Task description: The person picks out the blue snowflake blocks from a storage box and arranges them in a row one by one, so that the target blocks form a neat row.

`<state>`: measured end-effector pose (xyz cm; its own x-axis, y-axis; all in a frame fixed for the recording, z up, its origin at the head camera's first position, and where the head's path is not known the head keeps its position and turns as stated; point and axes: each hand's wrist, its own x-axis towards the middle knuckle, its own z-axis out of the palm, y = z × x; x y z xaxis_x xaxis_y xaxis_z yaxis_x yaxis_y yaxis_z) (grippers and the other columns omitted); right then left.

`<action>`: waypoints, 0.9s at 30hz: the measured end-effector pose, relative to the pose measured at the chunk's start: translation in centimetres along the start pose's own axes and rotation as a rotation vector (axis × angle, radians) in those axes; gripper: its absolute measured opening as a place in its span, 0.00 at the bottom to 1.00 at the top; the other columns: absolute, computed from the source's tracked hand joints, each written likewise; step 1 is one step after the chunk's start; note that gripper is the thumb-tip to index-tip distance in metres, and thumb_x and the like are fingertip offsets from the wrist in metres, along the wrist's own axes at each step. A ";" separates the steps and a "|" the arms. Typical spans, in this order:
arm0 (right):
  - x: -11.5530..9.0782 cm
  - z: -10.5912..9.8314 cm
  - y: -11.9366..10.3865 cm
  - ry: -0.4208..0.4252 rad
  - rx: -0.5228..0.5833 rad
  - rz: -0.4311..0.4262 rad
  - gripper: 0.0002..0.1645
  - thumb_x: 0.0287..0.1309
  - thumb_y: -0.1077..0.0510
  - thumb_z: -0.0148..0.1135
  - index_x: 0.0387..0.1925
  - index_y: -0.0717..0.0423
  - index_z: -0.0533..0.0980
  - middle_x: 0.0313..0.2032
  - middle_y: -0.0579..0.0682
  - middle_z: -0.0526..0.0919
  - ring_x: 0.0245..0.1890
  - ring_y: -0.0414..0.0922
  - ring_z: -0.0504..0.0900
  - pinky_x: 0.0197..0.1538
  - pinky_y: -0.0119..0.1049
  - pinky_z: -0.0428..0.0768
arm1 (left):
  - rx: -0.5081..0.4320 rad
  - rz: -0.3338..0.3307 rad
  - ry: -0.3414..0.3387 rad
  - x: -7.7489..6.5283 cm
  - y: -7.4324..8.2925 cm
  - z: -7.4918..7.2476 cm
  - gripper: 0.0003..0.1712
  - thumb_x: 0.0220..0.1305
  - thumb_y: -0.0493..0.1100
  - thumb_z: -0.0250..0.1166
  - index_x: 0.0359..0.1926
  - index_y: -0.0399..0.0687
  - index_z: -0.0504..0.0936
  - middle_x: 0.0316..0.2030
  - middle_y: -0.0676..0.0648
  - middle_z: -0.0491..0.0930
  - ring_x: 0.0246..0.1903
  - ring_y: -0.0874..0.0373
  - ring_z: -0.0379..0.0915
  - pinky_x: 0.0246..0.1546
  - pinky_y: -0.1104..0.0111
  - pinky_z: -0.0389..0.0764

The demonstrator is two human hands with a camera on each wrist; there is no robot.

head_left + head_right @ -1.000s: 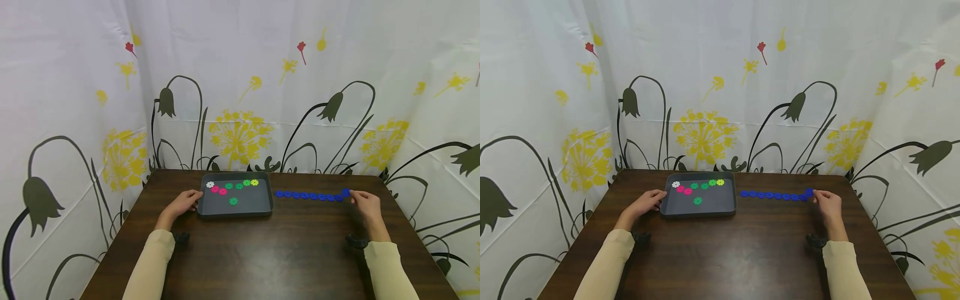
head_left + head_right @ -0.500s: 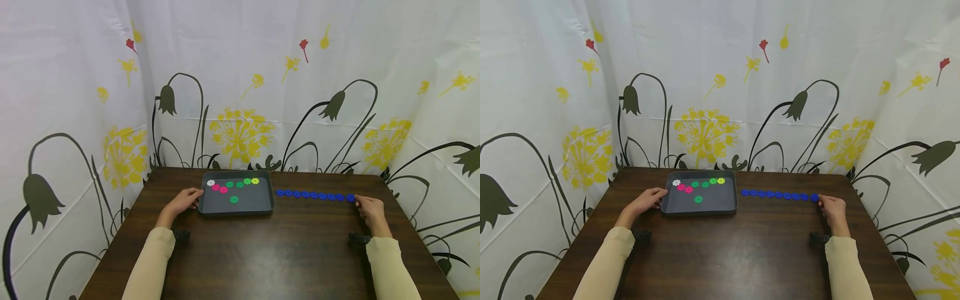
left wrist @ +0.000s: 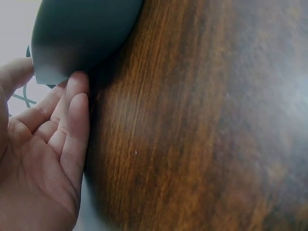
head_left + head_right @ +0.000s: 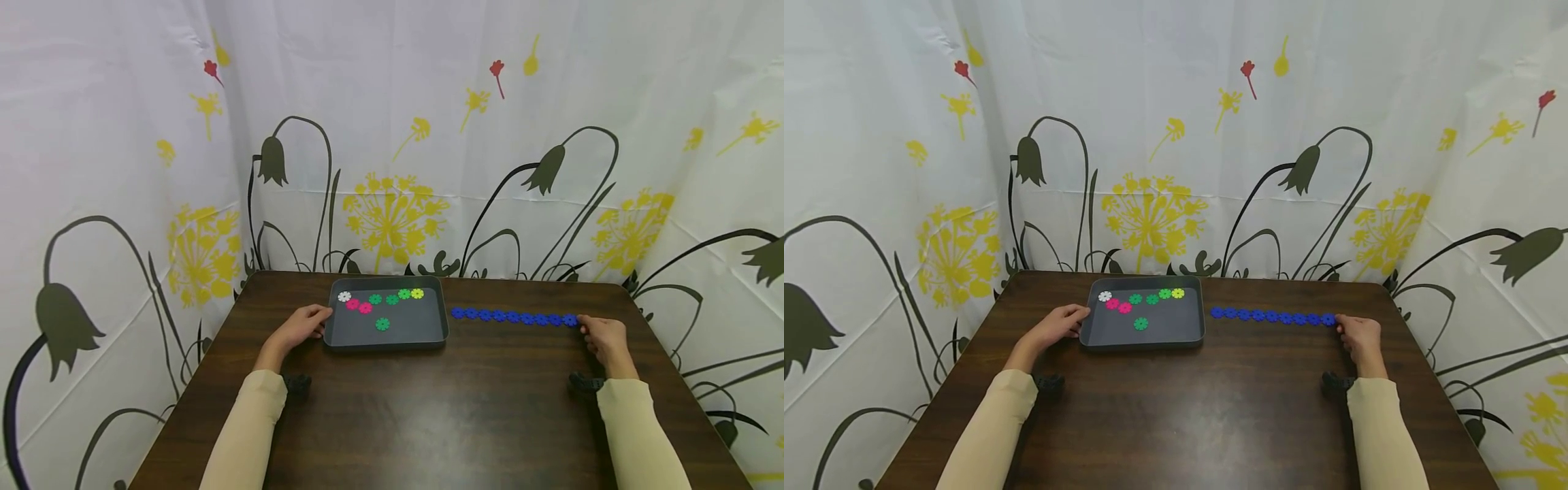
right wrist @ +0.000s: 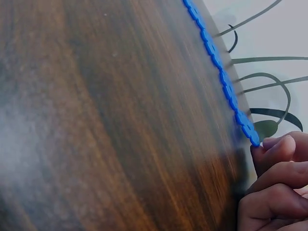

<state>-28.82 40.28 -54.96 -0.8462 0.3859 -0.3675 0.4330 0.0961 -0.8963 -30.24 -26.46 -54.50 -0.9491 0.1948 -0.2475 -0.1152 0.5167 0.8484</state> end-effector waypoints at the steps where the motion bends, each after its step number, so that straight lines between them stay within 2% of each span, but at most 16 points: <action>1: -0.1 0.0 0.0 0.007 0.005 0.003 0.23 0.75 0.52 0.63 0.20 0.47 0.82 0.17 0.38 0.78 0.16 0.34 0.69 0.22 0.31 0.71 | 0.002 0.002 -0.001 0.0 0.0 0.0 0.35 0.86 0.56 0.52 0.73 0.29 0.71 0.55 0.36 0.78 0.47 0.53 0.79 0.57 0.59 0.85; 9: -0.4 0.2 0.0 0.065 0.034 0.015 0.23 0.72 0.53 0.64 0.17 0.47 0.81 0.15 0.38 0.77 0.16 0.35 0.71 0.22 0.32 0.72 | 0.000 0.012 -0.005 -0.1 -0.2 0.1 0.34 0.87 0.55 0.51 0.72 0.27 0.71 0.52 0.36 0.78 0.46 0.52 0.79 0.57 0.56 0.86; 14: -0.5 0.0 0.2 0.099 0.102 -0.004 0.21 0.72 0.55 0.64 0.19 0.47 0.81 0.16 0.39 0.76 0.17 0.36 0.71 0.21 0.31 0.72 | -0.021 0.003 -0.011 0.1 -0.3 0.1 0.34 0.87 0.53 0.51 0.72 0.25 0.70 0.51 0.36 0.78 0.46 0.51 0.80 0.58 0.51 0.85; 17: -0.4 -0.1 0.2 0.098 0.136 -0.019 0.20 0.73 0.56 0.63 0.20 0.47 0.81 0.16 0.39 0.75 0.17 0.35 0.71 0.20 0.30 0.72 | -0.027 -0.002 -0.009 0.2 -0.2 0.2 0.34 0.87 0.53 0.51 0.72 0.24 0.69 0.52 0.35 0.78 0.47 0.50 0.80 0.59 0.49 0.84; 21: -0.4 -0.2 0.3 0.080 0.122 -0.026 0.20 0.74 0.55 0.63 0.21 0.46 0.81 0.17 0.38 0.76 0.18 0.35 0.71 0.21 0.30 0.72 | -0.006 -0.003 -0.012 0.0 -0.3 0.3 0.33 0.87 0.52 0.51 0.73 0.26 0.69 0.54 0.34 0.78 0.48 0.50 0.80 0.60 0.52 0.84; 24: -0.6 -0.3 0.2 0.058 0.089 -0.042 0.17 0.75 0.53 0.61 0.26 0.47 0.82 0.18 0.38 0.77 0.19 0.36 0.71 0.22 0.32 0.72 | 0.007 0.003 -0.013 -0.2 -0.1 0.5 0.32 0.87 0.52 0.51 0.73 0.27 0.69 0.57 0.32 0.79 0.48 0.50 0.81 0.58 0.54 0.85; 27: -0.9 -0.1 -0.2 0.032 0.019 -0.115 0.14 0.77 0.50 0.59 0.37 0.53 0.83 0.19 0.37 0.77 0.18 0.36 0.70 0.22 0.33 0.71 | 0.025 0.024 0.043 -0.4 0.1 0.6 0.30 0.87 0.51 0.52 0.74 0.30 0.69 0.60 0.31 0.78 0.49 0.48 0.82 0.55 0.55 0.85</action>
